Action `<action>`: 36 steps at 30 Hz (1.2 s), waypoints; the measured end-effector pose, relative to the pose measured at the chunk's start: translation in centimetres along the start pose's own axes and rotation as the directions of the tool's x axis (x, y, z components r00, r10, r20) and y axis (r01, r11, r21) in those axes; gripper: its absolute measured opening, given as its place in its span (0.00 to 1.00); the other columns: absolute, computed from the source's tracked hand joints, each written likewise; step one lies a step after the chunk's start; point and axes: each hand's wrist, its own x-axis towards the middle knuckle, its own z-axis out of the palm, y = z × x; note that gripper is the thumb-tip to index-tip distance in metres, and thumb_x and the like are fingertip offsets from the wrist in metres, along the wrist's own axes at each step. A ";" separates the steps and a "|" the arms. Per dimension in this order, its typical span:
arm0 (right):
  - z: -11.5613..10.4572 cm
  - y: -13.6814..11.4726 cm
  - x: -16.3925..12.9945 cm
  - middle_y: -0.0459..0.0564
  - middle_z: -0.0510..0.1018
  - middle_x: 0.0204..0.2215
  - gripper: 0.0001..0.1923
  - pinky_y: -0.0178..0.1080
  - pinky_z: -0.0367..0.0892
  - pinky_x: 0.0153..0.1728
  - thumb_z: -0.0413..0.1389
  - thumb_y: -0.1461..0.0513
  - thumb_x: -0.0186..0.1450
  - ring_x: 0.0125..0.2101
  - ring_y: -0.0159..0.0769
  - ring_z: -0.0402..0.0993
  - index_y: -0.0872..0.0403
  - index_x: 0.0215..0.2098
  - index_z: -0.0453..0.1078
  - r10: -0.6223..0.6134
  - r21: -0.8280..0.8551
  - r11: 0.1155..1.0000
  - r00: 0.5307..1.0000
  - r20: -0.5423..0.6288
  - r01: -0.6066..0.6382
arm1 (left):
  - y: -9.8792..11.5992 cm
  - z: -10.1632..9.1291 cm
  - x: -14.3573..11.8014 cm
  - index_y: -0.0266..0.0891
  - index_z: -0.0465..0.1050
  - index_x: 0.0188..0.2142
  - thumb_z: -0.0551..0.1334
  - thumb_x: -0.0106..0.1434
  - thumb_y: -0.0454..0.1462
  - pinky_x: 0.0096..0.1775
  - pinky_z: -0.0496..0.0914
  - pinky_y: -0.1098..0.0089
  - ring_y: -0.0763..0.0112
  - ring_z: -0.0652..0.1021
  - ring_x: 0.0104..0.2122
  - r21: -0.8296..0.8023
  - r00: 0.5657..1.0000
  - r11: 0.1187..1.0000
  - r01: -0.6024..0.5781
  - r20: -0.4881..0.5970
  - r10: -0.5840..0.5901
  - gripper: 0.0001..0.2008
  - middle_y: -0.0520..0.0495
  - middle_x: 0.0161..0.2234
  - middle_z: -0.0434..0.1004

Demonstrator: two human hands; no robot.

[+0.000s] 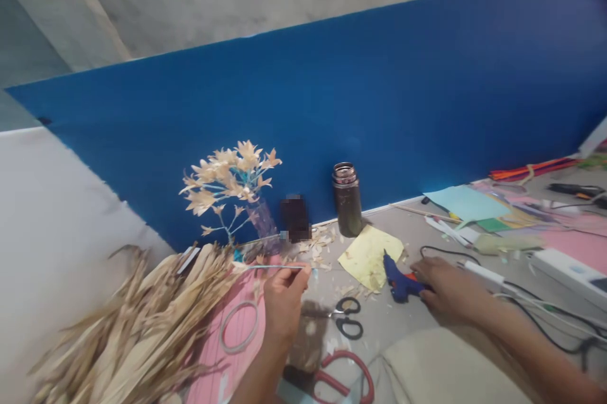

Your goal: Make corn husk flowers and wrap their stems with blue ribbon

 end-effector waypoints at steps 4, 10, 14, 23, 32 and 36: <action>0.5 -1.2 -0.2 0.59 0.79 0.42 0.24 0.44 0.60 0.44 0.54 0.71 0.55 0.45 0.50 0.71 0.54 0.49 0.75 -0.002 -0.031 1.000 1.000 0.003 0.002 | -0.4 2.6 0.6 0.36 0.80 0.28 0.70 0.50 0.44 0.34 0.66 0.70 0.69 0.72 0.29 -0.026 0.998 0.999 0.028 0.056 -0.026 0.13 0.49 0.25 0.77; 0.9 -1.2 0.0 0.59 0.77 0.45 0.28 0.44 0.59 0.43 0.53 0.72 0.52 0.46 0.51 0.70 0.53 0.51 0.73 0.007 -0.005 1.000 1.000 0.006 -0.007 | -2.7 6.5 2.3 0.35 0.79 0.27 0.75 0.44 0.43 0.40 0.71 0.66 0.68 0.76 0.32 -0.297 0.932 0.896 0.331 0.249 -0.262 0.16 0.44 0.31 0.79; 0.8 -1.3 0.1 0.60 0.76 0.46 0.25 0.44 0.58 0.41 0.51 0.72 0.53 0.46 0.52 0.72 0.55 0.48 0.72 0.016 0.021 1.000 0.999 0.048 -0.017 | -4.1 7.6 3.2 0.35 0.75 0.24 0.78 0.38 0.41 0.42 0.73 0.63 0.67 0.78 0.31 -0.389 0.857 0.776 0.496 0.366 -0.364 0.18 0.43 0.30 0.79; 0.4 0.1 0.0 0.55 0.76 0.40 0.24 0.42 0.58 0.38 0.51 0.72 0.50 0.38 0.48 0.74 0.52 0.43 0.74 0.033 0.049 0.998 0.999 -0.040 -0.031 | -4.8 7.8 3.0 0.34 0.76 0.26 0.78 0.40 0.40 0.38 0.71 0.70 0.71 0.77 0.31 -0.374 0.885 0.813 0.446 0.318 -0.339 0.17 0.47 0.29 0.78; -0.1 2.9 0.1 0.56 0.78 0.47 0.17 0.45 0.68 0.47 0.54 0.58 0.61 0.47 0.50 0.75 0.51 0.48 0.71 0.025 0.459 0.874 0.927 -0.373 0.161 | -5.7 8.0 2.9 0.34 0.78 0.24 0.74 0.45 0.43 0.29 0.64 0.72 0.75 0.69 0.23 -0.305 0.950 0.900 0.312 0.119 -0.289 0.14 0.50 0.20 0.72; 0.1 -1.5 -0.4 0.56 0.81 0.39 0.09 0.47 0.69 0.42 0.58 0.54 0.62 0.40 0.49 0.75 0.48 0.37 0.73 -0.083 0.608 0.750 0.948 -0.308 0.263 | -4.7 8.3 2.4 0.36 0.77 0.20 0.71 0.49 0.42 0.28 0.61 0.73 0.75 0.66 0.22 -0.223 0.978 0.953 0.207 0.057 -0.199 0.11 0.53 0.18 0.68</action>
